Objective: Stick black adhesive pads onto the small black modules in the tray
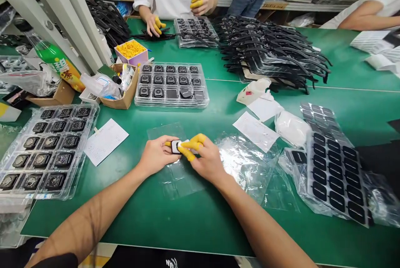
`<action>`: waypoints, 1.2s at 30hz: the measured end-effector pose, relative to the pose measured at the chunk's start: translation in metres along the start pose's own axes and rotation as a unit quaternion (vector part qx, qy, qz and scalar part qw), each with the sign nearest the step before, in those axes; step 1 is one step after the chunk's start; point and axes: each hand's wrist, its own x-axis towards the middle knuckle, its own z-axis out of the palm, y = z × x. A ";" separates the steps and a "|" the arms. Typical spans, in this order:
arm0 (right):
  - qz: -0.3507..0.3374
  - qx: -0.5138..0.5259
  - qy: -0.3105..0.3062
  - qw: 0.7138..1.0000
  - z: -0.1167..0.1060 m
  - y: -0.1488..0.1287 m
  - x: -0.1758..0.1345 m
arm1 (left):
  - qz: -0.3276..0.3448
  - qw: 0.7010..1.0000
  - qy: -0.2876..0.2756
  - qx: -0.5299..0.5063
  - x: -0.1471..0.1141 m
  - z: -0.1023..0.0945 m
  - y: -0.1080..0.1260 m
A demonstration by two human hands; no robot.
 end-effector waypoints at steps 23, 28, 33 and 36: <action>0.086 -0.040 0.062 0.994 -0.003 0.008 0.008 | -0.031 0.999 0.024 0.014 0.001 0.001 0.002; 0.058 -0.005 0.021 0.998 0.006 0.010 0.008 | -0.024 0.999 0.019 0.022 -0.002 0.001 0.009; 0.218 -0.004 0.164 0.962 -0.054 0.072 0.016 | -0.039 0.999 0.016 0.032 -0.005 -0.002 0.018; 0.224 -0.005 0.269 0.937 -0.126 0.120 0.039 | -0.029 0.998 0.009 0.048 0.000 -0.004 0.015</action>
